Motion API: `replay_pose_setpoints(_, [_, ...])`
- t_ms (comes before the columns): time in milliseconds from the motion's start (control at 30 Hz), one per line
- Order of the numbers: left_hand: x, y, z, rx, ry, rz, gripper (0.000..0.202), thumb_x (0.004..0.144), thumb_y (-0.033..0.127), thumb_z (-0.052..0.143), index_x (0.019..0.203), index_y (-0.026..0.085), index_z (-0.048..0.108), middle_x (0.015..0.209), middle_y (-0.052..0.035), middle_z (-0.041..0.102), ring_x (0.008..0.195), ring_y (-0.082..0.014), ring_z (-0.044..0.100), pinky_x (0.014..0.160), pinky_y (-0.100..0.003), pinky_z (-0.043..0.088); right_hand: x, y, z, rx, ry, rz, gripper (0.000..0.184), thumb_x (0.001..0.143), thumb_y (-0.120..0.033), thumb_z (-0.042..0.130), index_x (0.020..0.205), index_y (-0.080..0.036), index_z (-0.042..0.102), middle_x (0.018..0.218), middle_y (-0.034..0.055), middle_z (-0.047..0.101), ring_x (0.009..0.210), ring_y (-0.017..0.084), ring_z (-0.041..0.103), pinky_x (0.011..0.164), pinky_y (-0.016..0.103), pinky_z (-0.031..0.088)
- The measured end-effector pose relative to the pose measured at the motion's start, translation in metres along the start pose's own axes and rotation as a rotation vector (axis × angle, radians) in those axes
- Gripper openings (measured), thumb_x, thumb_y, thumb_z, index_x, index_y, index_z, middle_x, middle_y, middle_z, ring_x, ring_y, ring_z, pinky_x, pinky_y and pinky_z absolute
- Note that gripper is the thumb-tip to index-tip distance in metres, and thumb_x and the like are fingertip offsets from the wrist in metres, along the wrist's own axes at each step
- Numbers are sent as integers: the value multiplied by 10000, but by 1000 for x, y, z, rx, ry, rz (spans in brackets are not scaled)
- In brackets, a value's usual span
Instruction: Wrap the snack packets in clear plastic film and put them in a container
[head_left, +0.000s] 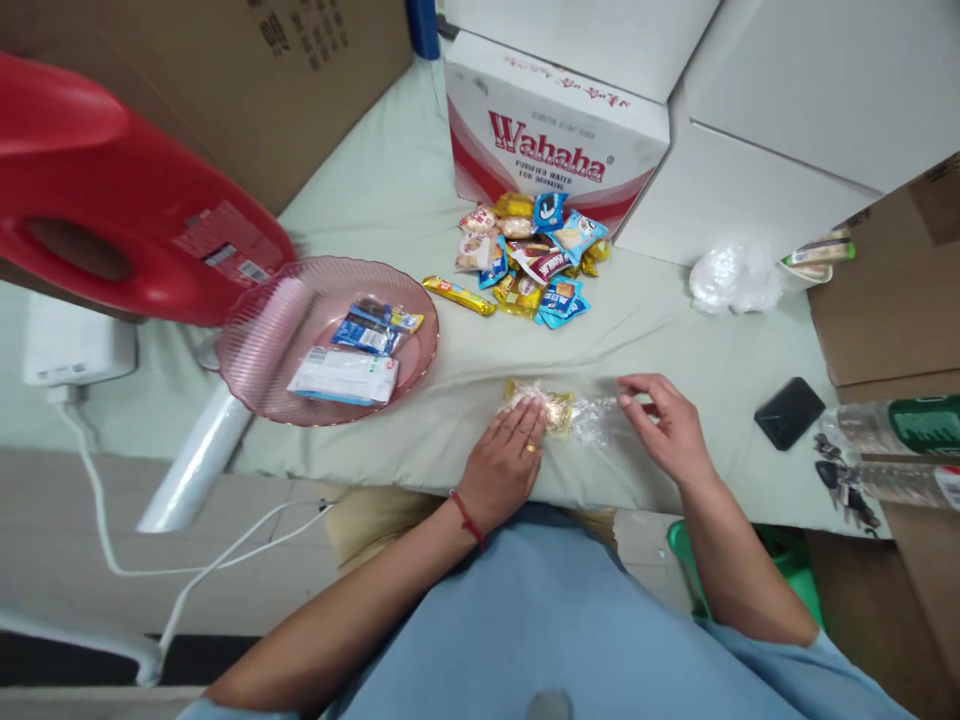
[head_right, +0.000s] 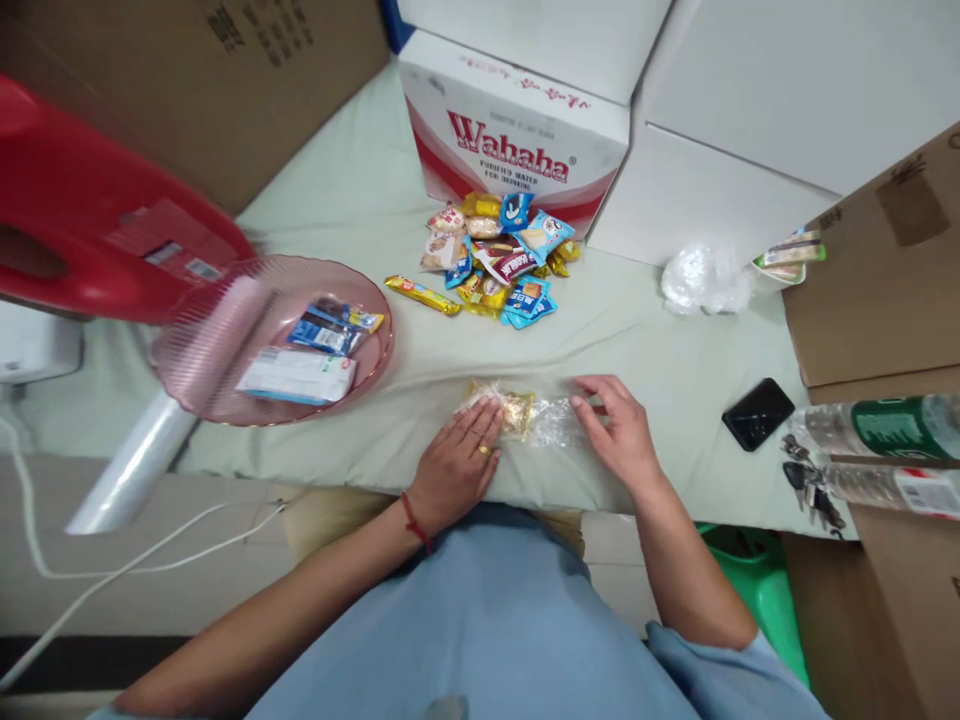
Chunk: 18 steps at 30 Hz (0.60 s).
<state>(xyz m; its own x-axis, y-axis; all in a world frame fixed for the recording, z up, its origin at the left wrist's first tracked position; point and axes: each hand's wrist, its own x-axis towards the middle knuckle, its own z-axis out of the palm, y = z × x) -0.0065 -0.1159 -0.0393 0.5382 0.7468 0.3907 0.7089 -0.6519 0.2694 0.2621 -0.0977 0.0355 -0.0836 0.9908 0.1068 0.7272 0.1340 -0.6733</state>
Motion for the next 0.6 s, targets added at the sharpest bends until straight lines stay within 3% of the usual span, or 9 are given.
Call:
replay_pose_setpoints(67, [-1, 1, 2, 15, -4, -4, 620, 1022, 172, 470, 1629, 74, 388, 1632, -156, 512, 1544, -267, 458, 1273, -428, 343, -2, 10, 2, -187, 19, 56, 599, 949, -600, 667, 1413, -223, 643, 1401, 187, 652, 1270, 370, 615, 1042, 559, 554])
replay_pose_setpoints(133, [0, 1, 3, 17, -6, -8, 626, 1021, 168, 463, 1634, 75, 381, 1640, -152, 501, 1548, -264, 452, 1279, -428, 331, -6, 13, 8, -262, -115, 62, 657, 896, -592, 724, 1422, -211, 631, 1416, 191, 649, 1288, 391, 595, 1082, 574, 514])
replay_pose_setpoints(200, [0, 2, 2, 6, -14, -17, 632, 1028, 175, 457, 1647, 93, 365, 1643, -150, 494, 1551, -259, 449, 1284, -437, 320, -12, 10, 12, -229, -248, 107, 426, 934, -507, 681, 1251, -224, 707, 1234, 141, 733, 1131, 340, 668, 994, 498, 551])
replay_pose_setpoints(267, [0, 2, 1, -11, -20, -29, 635, 1038, 181, 449, 1662, 123, 346, 1636, -150, 501, 1543, -255, 462, 1297, -469, 289, -15, 0, 12, -101, -298, 184, 246, 979, -446, 606, 1007, -228, 717, 951, 72, 748, 884, 261, 697, 822, 390, 569])
replay_pose_setpoints(333, [-1, 2, 0, -24, -14, -42, 636, 1043, 180, 448, 1669, 151, 336, 1625, -144, 515, 1527, -253, 483, 1312, -497, 247, -10, -15, 13, 53, -264, 235, 253, 999, -438, 578, 888, -229, 669, 769, 18, 684, 691, 199, 650, 676, 316, 527])
replay_pose_setpoints(400, [-2, 4, 0, -26, 2, -61, 634, 1042, 185, 465, 1666, 168, 351, 1617, -131, 528, 1505, -252, 508, 1316, -495, 230, 3, -32, 19, 96, -159, 192, 231, 999, -424, 595, 894, -230, 665, 748, 6, 665, 657, 180, 625, 647, 293, 492])
replay_pose_setpoints(500, [-3, 7, 3, -10, 35, -91, 584, 1034, 182, 502, 1615, 172, 453, 1586, -117, 572, 1442, -255, 566, 1287, -471, 290, 30, -57, 44, -75, -58, 25, 169, 994, -324, 591, 892, -224, 681, 822, 42, 683, 773, 203, 645, 731, 305, 477])
replay_pose_setpoints(600, [-1, 4, 7, -45, 69, -73, 467, 1007, 144, 523, 1463, 136, 623, 1437, -150, 699, 1389, -274, 610, 1199, -476, 424, 49, -74, 78, -267, -143, -31, 185, 1002, -231, 540, 889, -212, 685, 906, 76, 672, 809, 216, 628, 740, 313, 461])
